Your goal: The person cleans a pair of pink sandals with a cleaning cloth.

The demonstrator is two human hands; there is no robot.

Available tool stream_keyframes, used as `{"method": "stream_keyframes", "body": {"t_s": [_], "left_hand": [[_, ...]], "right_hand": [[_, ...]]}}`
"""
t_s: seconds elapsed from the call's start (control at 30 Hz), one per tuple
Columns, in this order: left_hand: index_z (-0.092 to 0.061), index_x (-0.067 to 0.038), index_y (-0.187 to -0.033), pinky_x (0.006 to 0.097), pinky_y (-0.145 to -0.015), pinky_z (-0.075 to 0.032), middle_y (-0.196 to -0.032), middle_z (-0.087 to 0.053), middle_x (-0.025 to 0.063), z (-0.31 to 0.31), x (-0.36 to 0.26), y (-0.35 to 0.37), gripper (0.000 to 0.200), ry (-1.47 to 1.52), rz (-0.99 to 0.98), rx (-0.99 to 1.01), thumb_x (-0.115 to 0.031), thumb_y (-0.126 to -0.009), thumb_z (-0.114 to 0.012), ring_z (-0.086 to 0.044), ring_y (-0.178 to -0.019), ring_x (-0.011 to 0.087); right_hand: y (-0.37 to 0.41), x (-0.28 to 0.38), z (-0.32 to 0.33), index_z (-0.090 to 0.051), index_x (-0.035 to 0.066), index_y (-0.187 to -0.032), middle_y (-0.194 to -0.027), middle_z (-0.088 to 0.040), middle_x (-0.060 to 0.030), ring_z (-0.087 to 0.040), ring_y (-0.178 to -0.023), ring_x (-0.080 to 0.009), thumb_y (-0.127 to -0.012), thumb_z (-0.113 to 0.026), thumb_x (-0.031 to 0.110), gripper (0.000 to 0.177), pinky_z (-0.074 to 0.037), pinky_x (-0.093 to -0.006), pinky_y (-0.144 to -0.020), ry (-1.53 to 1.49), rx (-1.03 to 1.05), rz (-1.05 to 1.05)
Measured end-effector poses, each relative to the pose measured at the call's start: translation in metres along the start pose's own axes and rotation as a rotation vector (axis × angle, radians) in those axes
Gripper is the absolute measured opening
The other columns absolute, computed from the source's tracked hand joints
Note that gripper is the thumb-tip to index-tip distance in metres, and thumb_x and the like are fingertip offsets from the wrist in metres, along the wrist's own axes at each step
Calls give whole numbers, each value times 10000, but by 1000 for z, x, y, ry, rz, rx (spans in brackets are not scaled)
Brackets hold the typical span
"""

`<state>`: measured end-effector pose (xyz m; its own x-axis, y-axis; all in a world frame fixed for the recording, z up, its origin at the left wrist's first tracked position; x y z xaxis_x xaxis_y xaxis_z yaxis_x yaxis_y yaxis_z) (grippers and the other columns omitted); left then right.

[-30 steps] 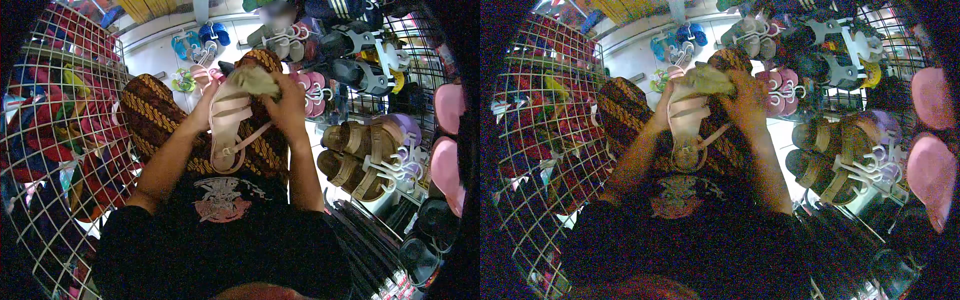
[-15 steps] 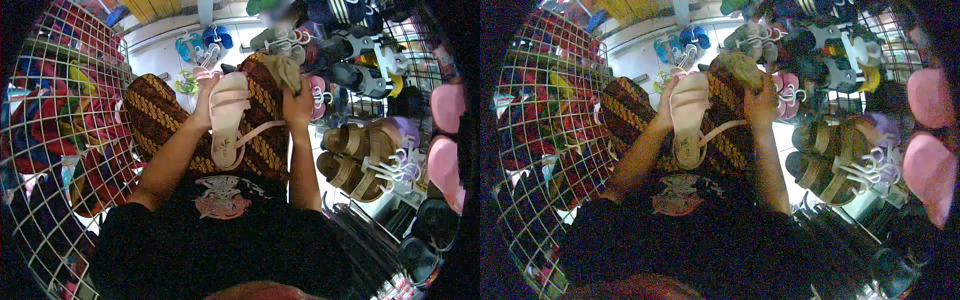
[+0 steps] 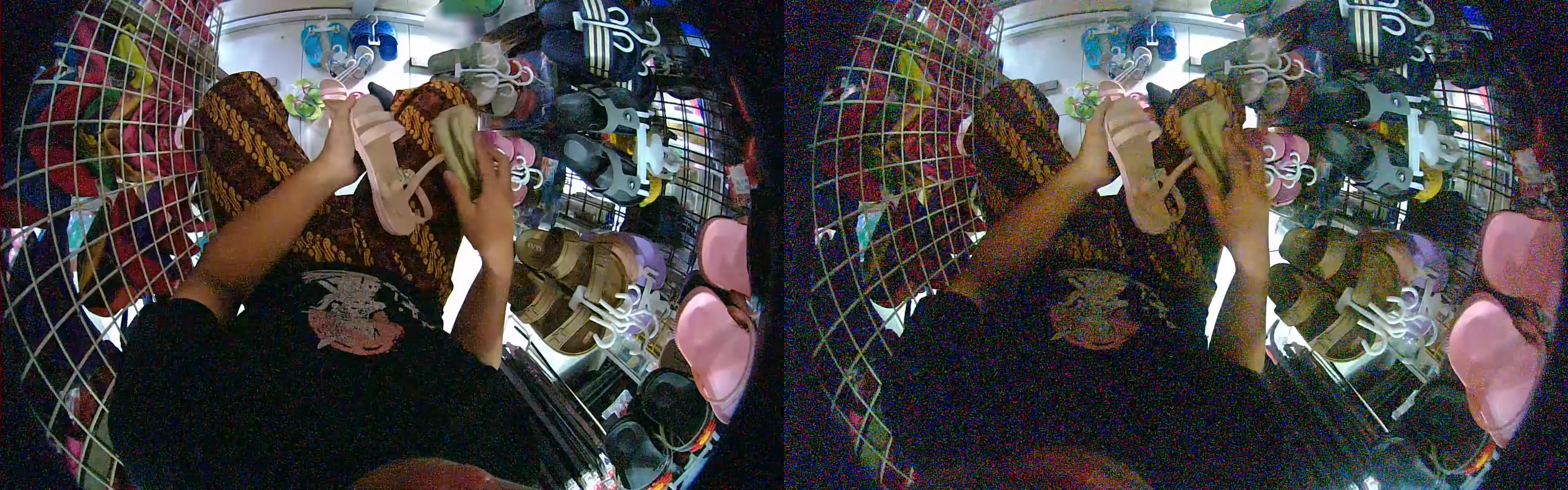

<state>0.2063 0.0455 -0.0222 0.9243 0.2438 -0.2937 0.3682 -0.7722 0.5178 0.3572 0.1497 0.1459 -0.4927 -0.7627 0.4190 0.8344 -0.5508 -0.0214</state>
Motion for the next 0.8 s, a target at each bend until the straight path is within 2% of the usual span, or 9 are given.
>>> {"method": "stream_keyframes", "body": {"t_s": [0.07,0.17,0.33,0.43,0.57,0.6,0.7,0.73,0.8], "left_hand": [[-518,-27,-1208,460,-951,-478,-1092,-626,184,-4,0,1,611,0,-11,9,-555,-955,-341,-624,-1019,341],[-514,-27,-1228,465,-948,-480,-1131,-620,191,-12,-6,8,649,-2,-98,37,-581,-953,-318,-620,-1039,339],[-507,-41,-1257,456,-934,-498,-1186,-611,180,-25,-14,25,669,-20,-101,71,-595,-956,-284,-617,-1056,329],[-502,-50,-1275,448,-930,-500,-1175,-616,179,-29,-12,32,669,-51,-131,38,-592,-960,-267,-622,-1045,325],[-494,-64,-1297,439,-933,-498,-1160,-622,176,-24,-11,31,656,-11,-142,135,-575,-968,-247,-619,-1048,317],[-474,-65,-1321,438,-938,-495,-1179,-614,172,-26,-12,31,668,-22,-150,119,-583,-965,-247,-615,-1057,314],[-405,-16,-1387,491,-1046,-414,-1336,-506,239,-35,-15,39,726,-170,-208,109,-577,-952,-254,-521,-1207,391],[-414,-97,-1389,431,-973,-475,-1235,-580,168,-33,-13,37,690,-139,-185,177,-604,-958,-233,-588,-1119,306],[-392,-109,-1408,433,-989,-462,-1246,-571,168,-34,-12,37,686,-122,-172,195,-602,-958,-232,-572,-1145,303]], "right_hand": [[6,7,-8,-508,117,-1352,-1221,-509,-181,-525,-1101,-381,-876,-655,229,511,-432,-413,-942,5,93,33],[20,15,-21,-523,123,-1339,-1192,-530,-158,-548,-1066,-368,-859,-666,223,511,-447,-404,-917,-14,246,117],[17,36,-19,-564,150,-1301,-1121,-534,-165,-570,-1002,-355,-813,-701,186,508,-475,-422,-853,-1,272,53],[14,60,-28,-567,161,-1297,-1132,-534,-165,-574,-1001,-352,-801,-713,193,518,-480,-420,-854,-54,104,117],[18,55,-32,-578,144,-1285,-1122,-537,-166,-575,-994,-353,-803,-709,182,501,-483,-408,-858,-146,177,141],[13,52,-27,-590,130,-1270,-1112,-537,-168,-575,-984,-355,-806,-705,178,481,-485,-408,-854,-145,150,149],[13,53,-32,-592,129,-1268,-1117,-535,-163,-571,-993,-350,-806,-702,173,477,-485,-410,-851,-108,95,102],[18,57,-33,-574,121,-1286,-1126,-528,-179,-562,-998,-362,-806,-695,163,497,-481,-421,-853,-73,17,125],[19,64,-37,-561,114,-1291,-1138,-518,-198,-551,-1010,-377,-805,-693,159,505,-477,-433,-858,-72,-41,140]]}}
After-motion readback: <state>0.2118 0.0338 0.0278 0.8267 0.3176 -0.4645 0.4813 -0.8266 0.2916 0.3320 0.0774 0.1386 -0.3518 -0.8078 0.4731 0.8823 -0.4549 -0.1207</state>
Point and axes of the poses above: each hand's wrist, its own y-axis away from the middle knuckle, its own z-axis out of the back of the hand, x = y × z, the point moved 7 cm from there along -y, towards the middle knuckle
